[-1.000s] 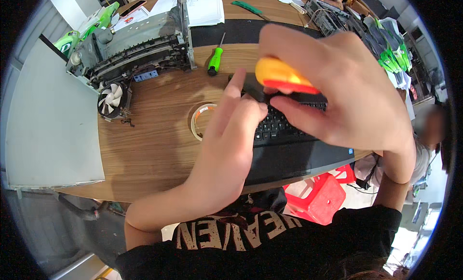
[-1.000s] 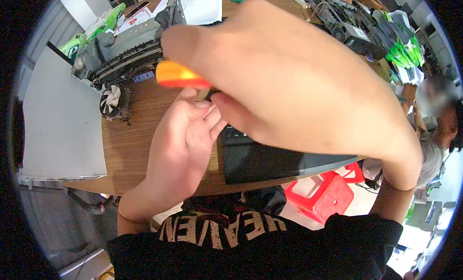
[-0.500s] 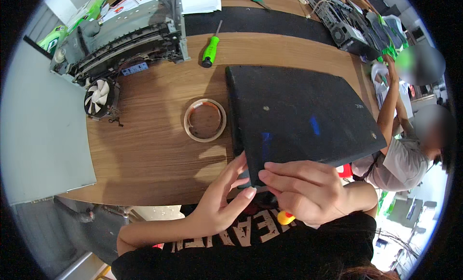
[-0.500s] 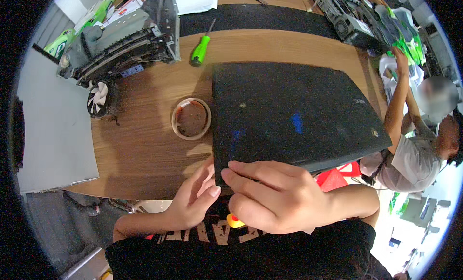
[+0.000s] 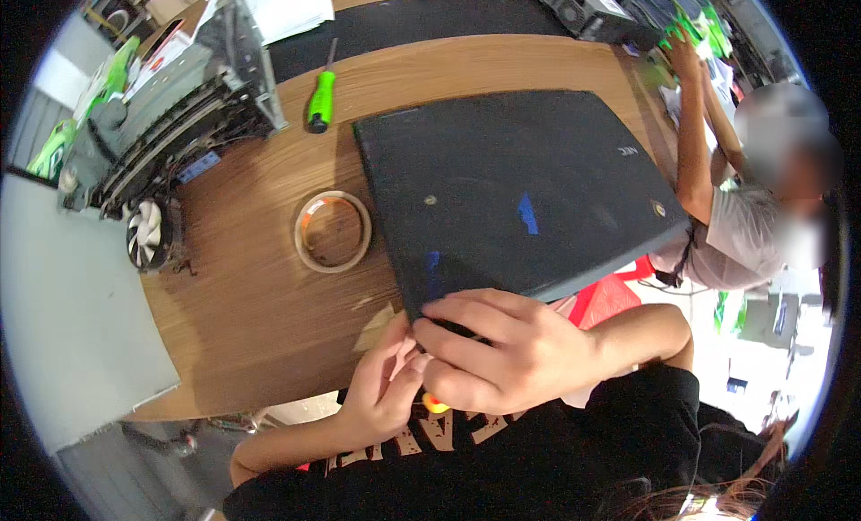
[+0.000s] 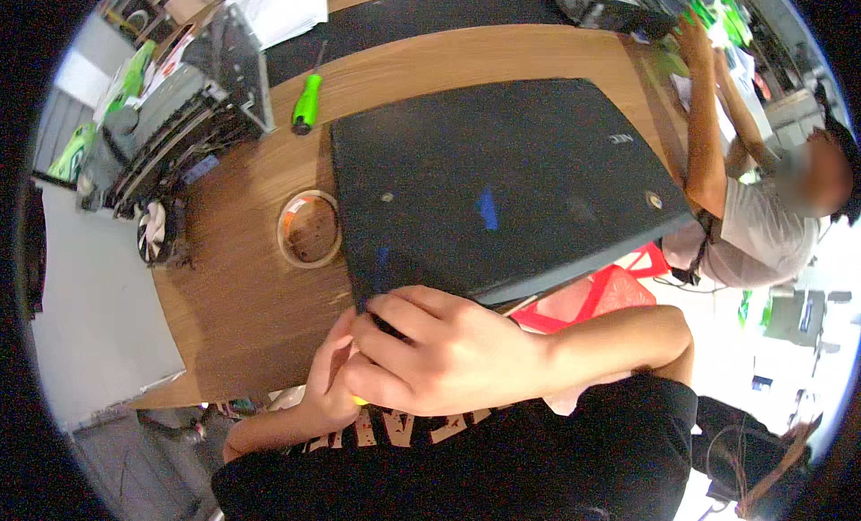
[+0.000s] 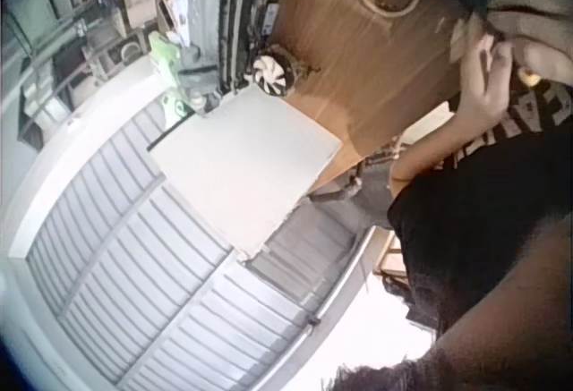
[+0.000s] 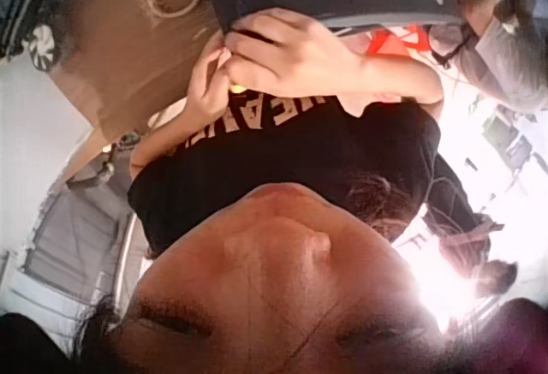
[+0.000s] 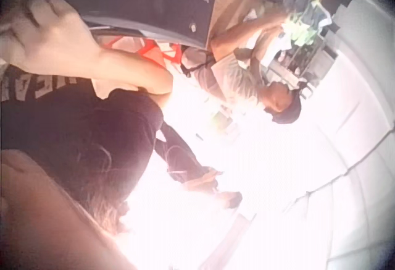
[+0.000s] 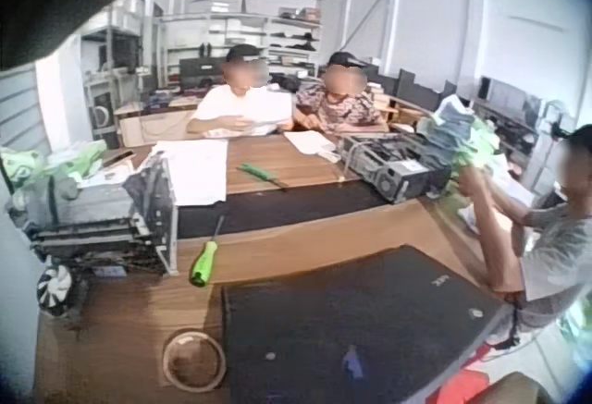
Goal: The person disassembles a laptop by removing the outer casing and prying off the bezel around the screen using a screwdriver and by hand.
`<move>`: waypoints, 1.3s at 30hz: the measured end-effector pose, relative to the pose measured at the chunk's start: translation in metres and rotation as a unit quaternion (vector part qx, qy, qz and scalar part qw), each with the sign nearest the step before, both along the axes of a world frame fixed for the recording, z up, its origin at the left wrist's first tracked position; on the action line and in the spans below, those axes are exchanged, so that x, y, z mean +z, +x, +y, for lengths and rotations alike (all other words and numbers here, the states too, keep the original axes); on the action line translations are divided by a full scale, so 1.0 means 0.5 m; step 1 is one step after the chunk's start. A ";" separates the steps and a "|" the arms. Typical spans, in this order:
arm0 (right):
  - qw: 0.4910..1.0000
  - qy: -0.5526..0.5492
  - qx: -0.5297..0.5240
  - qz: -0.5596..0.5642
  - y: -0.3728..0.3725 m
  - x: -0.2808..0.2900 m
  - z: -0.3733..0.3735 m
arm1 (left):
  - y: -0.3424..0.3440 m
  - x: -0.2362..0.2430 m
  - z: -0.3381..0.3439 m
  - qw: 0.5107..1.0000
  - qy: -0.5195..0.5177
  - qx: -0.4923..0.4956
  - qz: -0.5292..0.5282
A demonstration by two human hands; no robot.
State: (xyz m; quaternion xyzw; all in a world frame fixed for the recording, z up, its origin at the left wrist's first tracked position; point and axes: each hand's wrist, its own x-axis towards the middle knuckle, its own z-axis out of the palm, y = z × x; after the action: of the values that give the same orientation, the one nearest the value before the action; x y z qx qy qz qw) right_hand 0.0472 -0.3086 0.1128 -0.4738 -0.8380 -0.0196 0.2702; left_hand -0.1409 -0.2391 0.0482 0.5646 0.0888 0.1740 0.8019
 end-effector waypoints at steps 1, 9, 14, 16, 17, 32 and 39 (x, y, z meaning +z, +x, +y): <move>1.000 -0.017 -0.003 0.009 -0.003 -0.001 0.003 | -0.001 -0.006 0.002 0.996 0.081 0.013 -0.022; 0.999 -0.011 -0.039 0.020 -0.005 0.007 0.005 | -0.002 -0.011 0.038 0.983 0.164 -0.004 0.078; 0.998 0.016 -0.055 0.014 0.005 0.020 0.003 | 0.015 0.015 0.043 0.977 0.196 0.029 0.085; 0.998 0.012 -0.061 0.019 0.004 0.025 0.002 | 0.018 0.020 0.046 0.977 0.195 0.024 0.079; 0.998 0.008 -0.061 0.010 0.003 0.026 0.004 | 0.018 0.021 0.046 0.981 0.177 0.021 0.072; 0.992 -0.081 -0.010 0.091 0.025 0.051 0.034 | 0.011 -0.006 0.027 0.976 0.118 0.168 0.068; 0.995 -0.075 -0.025 0.053 0.007 0.037 0.030 | 0.021 -0.067 0.040 0.964 0.230 0.132 0.004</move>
State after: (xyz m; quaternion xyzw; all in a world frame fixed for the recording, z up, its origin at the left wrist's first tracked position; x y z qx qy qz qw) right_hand 0.0509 -0.2934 0.1313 -0.5138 -0.8094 0.0621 0.2776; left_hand -0.1302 -0.2189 0.0150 0.7182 0.1239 0.2919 0.6194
